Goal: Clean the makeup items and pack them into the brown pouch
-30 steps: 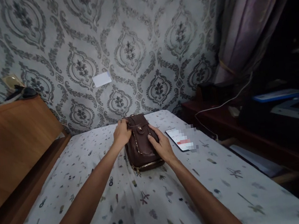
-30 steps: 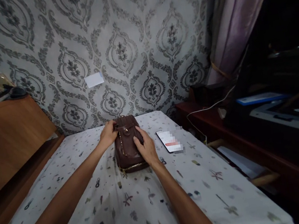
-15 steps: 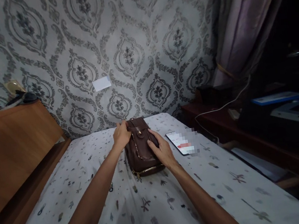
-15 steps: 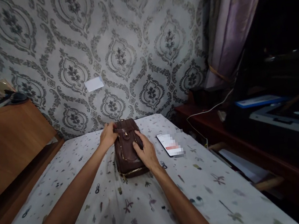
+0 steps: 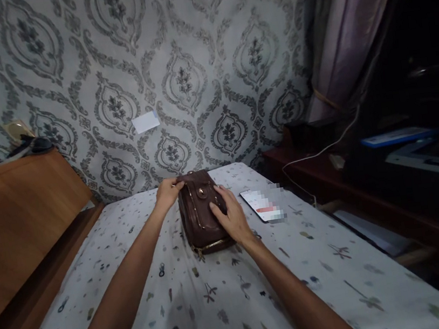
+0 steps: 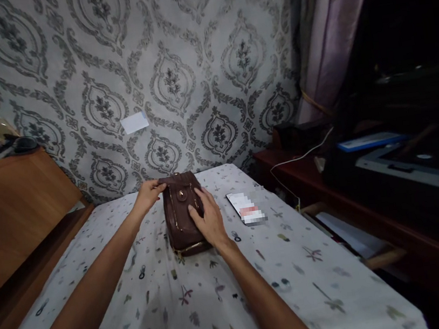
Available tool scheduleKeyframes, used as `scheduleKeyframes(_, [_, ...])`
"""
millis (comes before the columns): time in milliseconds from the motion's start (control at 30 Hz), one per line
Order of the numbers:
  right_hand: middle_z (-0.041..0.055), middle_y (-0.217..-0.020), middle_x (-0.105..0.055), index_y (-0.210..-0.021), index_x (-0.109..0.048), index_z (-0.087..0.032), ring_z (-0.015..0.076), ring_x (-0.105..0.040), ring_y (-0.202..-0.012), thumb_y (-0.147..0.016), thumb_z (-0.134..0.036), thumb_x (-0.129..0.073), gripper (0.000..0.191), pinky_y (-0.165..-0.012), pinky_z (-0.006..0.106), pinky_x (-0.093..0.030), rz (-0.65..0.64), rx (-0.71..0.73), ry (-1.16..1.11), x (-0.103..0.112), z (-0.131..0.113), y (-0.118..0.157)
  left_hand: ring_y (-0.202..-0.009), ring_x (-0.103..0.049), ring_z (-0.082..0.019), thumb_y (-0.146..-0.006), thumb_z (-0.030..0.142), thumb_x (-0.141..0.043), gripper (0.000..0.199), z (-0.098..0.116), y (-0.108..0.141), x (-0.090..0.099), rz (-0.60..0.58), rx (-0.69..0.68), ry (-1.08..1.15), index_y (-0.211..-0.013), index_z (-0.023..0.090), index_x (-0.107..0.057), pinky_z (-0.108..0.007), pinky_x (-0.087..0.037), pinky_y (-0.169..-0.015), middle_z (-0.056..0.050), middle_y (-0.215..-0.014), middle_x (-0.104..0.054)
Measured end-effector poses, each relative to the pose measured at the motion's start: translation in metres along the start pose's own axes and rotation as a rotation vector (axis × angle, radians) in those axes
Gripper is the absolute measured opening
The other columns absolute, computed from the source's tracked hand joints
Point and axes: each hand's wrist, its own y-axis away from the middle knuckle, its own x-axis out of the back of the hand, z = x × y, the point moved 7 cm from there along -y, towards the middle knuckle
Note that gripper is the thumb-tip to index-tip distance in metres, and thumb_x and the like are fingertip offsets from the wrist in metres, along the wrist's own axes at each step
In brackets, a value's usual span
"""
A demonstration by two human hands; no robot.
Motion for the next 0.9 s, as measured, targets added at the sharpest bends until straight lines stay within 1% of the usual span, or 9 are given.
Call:
scheduleKeyframes(67, [0.016, -0.153, -0.044, -0.141, -0.052, -0.022, 0.0335, -0.041, -0.141, -0.092, -0.044, -0.054, 0.054, -0.115, 0.058, -0.034, 0.048, 0.058, 0.11, 0.001, -0.013, 0.004, -0.079, -0.065, -0.025, -0.07, 0.038, -0.072, 0.018, -0.004, -0.002, -0.001, -0.027, 0.013, 0.017, -0.076, 0.022, -0.076, -0.033, -0.052, -0.07, -0.004, -0.072, -0.073])
scheduleKeyframes(133, [0.0147, -0.155, -0.041, -0.139, -0.055, -0.025, 0.0346, -0.039, -0.142, -0.092, -0.044, -0.056, 0.051, -0.115, 0.058, -0.033, 0.058, 0.149, 0.202, 0.0, -0.029, 0.009, -0.078, -0.065, -0.024, -0.07, 0.039, -0.07, 0.021, -0.005, -0.003, -0.002, -0.048, 0.019, 0.022, -0.078, 0.021, -0.077, -0.032, -0.051, -0.068, -0.004, -0.075, -0.074])
scheduleKeyframes(200, [0.013, -0.154, -0.042, -0.133, -0.06, -0.027, 0.0348, -0.038, -0.142, -0.091, -0.042, -0.059, 0.045, -0.114, 0.058, -0.032, 0.016, 0.247, 0.262, -0.005, -0.043, 0.012, -0.078, -0.065, -0.024, -0.071, 0.039, -0.068, 0.022, -0.006, -0.003, -0.002, -0.054, 0.02, 0.027, -0.079, 0.02, -0.077, -0.032, -0.051, -0.067, -0.005, -0.076, -0.075])
scheduleKeyframes(267, [0.0128, -0.153, -0.045, -0.127, -0.064, -0.028, 0.0355, -0.038, -0.142, -0.088, -0.038, -0.062, 0.04, -0.114, 0.059, -0.03, -0.034, 0.303, 0.312, -0.011, -0.051, 0.015, -0.077, -0.064, -0.023, -0.073, 0.038, -0.067, 0.022, -0.006, -0.002, -0.003, -0.047, 0.017, 0.029, -0.081, 0.02, -0.077, -0.032, -0.051, -0.067, -0.005, -0.077, -0.075])
scheduleKeyframes(467, [0.0144, -0.147, -0.051, -0.117, -0.069, -0.025, 0.0351, -0.041, -0.139, -0.08, -0.024, -0.064, 0.038, -0.114, 0.059, -0.027, -0.071, 0.293, 0.394, -0.017, -0.053, 0.016, -0.071, -0.062, -0.021, -0.075, 0.034, -0.063, 0.022, -0.003, -0.004, -0.007, -0.022, -0.013, 0.015, -0.082, 0.019, -0.077, -0.033, -0.05, -0.069, -0.004, -0.076, -0.073])
scheduleKeyframes(633, [0.016, -0.144, -0.053, -0.113, -0.071, -0.023, 0.0359, -0.042, -0.138, -0.079, -0.023, -0.063, 0.035, -0.113, 0.06, -0.026, -0.087, 0.287, 0.404, -0.017, -0.054, 0.015, -0.072, -0.063, -0.021, -0.078, 0.031, -0.062, 0.02, 0.004, -0.006, -0.008, -0.034, -0.067, -0.033, -0.082, 0.018, -0.077, -0.033, -0.049, -0.073, -0.004, -0.076, -0.074])
scheduleKeyframes(700, [0.016, -0.144, -0.052, -0.116, -0.07, -0.023, 0.0356, -0.041, -0.138, -0.08, -0.024, -0.062, 0.037, -0.113, 0.059, -0.026, -0.087, 0.293, 0.409, -0.016, -0.055, 0.015, -0.072, -0.062, -0.021, -0.078, 0.029, -0.063, 0.017, 0.009, -0.005, -0.007, -0.03, -0.09, -0.074, -0.077, 0.017, -0.076, -0.032, -0.048, -0.074, -0.003, -0.072, -0.073])
scheduleKeyframes(800, [0.016, -0.148, -0.049, -0.129, -0.064, -0.026, 0.0349, -0.039, -0.139, -0.086, -0.029, -0.061, 0.043, -0.113, 0.06, -0.027, -0.093, 0.31, 0.441, -0.017, -0.056, 0.016, -0.07, -0.059, -0.021, -0.076, 0.026, -0.066, 0.013, 0.018, 0.0, -0.004, -0.02, -0.131, -0.143, -0.071, 0.018, -0.075, -0.031, -0.045, -0.073, -0.003, -0.069, -0.071])
scheduleKeyframes(900, [0.014, -0.151, -0.045, -0.134, -0.061, -0.031, 0.0347, -0.037, -0.14, -0.09, -0.033, -0.061, 0.044, -0.113, 0.061, -0.026, -0.115, 0.31, 0.473, -0.018, -0.056, 0.016, -0.07, -0.058, -0.02, -0.076, 0.025, -0.067, 0.01, 0.027, 0.006, -0.003, -0.018, -0.167, -0.199, -0.071, 0.019, -0.074, -0.03, -0.043, -0.071, -0.003, -0.071, -0.07])
